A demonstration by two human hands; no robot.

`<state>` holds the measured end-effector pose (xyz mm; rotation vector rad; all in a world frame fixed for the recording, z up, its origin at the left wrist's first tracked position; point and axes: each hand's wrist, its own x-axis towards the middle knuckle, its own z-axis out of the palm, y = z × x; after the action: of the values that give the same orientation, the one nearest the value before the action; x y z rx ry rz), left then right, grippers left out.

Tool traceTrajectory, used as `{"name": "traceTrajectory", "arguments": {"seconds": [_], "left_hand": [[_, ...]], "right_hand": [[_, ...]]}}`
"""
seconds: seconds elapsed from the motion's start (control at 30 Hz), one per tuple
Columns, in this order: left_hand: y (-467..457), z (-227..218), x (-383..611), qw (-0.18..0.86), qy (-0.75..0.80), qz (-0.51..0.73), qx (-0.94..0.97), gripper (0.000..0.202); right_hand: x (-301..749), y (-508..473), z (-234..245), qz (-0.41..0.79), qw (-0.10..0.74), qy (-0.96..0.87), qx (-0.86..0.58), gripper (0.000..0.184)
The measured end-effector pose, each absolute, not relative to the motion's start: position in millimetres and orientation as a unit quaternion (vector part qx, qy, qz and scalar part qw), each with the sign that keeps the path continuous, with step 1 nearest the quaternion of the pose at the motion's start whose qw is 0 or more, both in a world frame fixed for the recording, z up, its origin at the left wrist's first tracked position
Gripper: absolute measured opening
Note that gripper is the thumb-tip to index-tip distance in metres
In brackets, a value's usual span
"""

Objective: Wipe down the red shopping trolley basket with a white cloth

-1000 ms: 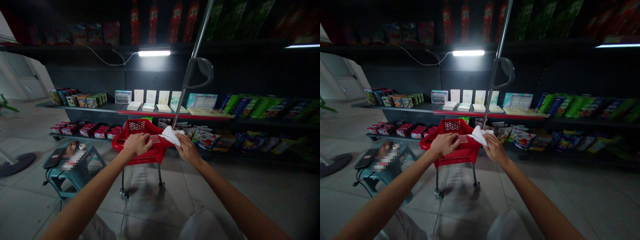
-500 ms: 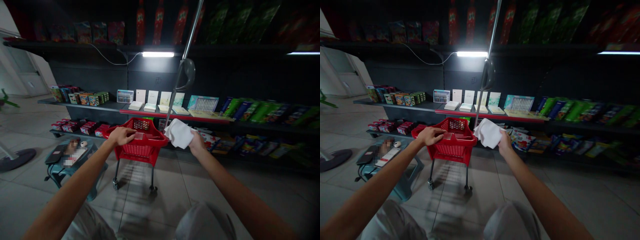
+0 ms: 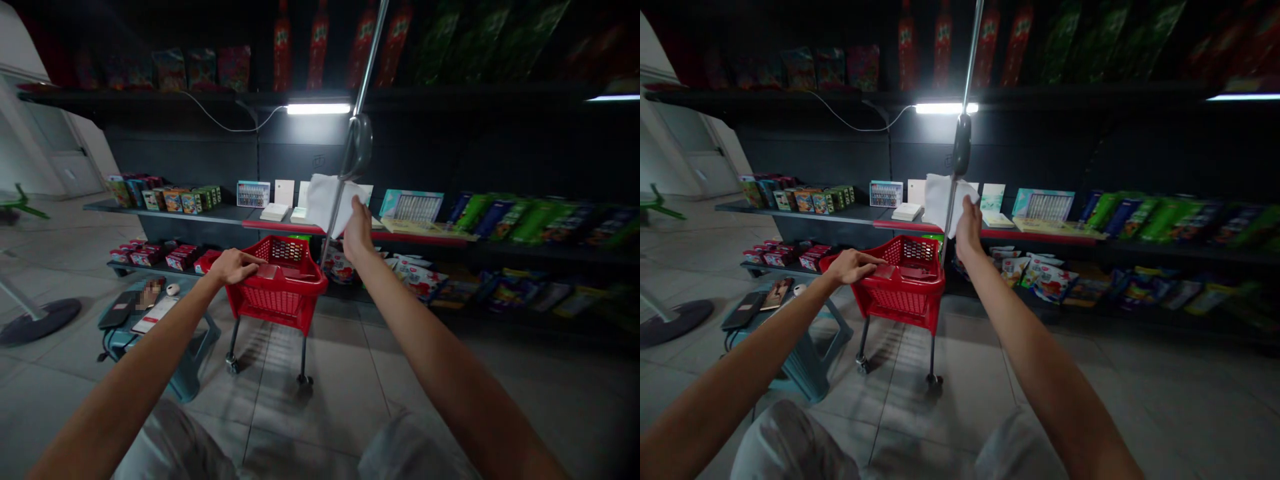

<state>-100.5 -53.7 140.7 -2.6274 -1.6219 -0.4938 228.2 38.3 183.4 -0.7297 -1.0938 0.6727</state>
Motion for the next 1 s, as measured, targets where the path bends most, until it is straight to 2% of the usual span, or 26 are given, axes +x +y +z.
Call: {"name": "traceTrajectory", "arguments": {"seconds": [0.2,0.4,0.6,0.73,0.87,1.0], "left_hand": [[-55.3,135.5,-131.4,0.061,-0.558,-0.187,-0.806,0.046],[-59.0,126.2,-165.1,0.084,-0.62,-0.217,-0.75,0.047],[-55.9,120.3,-185.8,0.09,-0.691,-0.243,-0.675,0.046],[-57.3,120.4,-189.1,0.113,-0.754,-0.242,-0.6,0.045],[-55.7,117.2,-185.5,0.057,-0.793,-0.279,-0.539,0.043],[-44.3,117.5,-177.7,0.01,-0.79,-0.279,-0.545,0.039]], "right_hand": [[180.1,8.0,120.8,0.387,0.717,-0.445,-0.372,0.055],[149.8,-6.7,58.2,0.478,0.669,-0.467,-0.327,0.053],[138.2,-2.5,53.6,0.553,0.609,-0.487,-0.295,0.049],[131.0,-6.7,55.8,0.575,0.602,-0.489,-0.261,0.046],[126.6,-18.5,55.2,0.577,0.603,-0.492,-0.248,0.049],[133.8,-31.2,54.0,0.53,0.602,-0.526,-0.284,0.053]]}}
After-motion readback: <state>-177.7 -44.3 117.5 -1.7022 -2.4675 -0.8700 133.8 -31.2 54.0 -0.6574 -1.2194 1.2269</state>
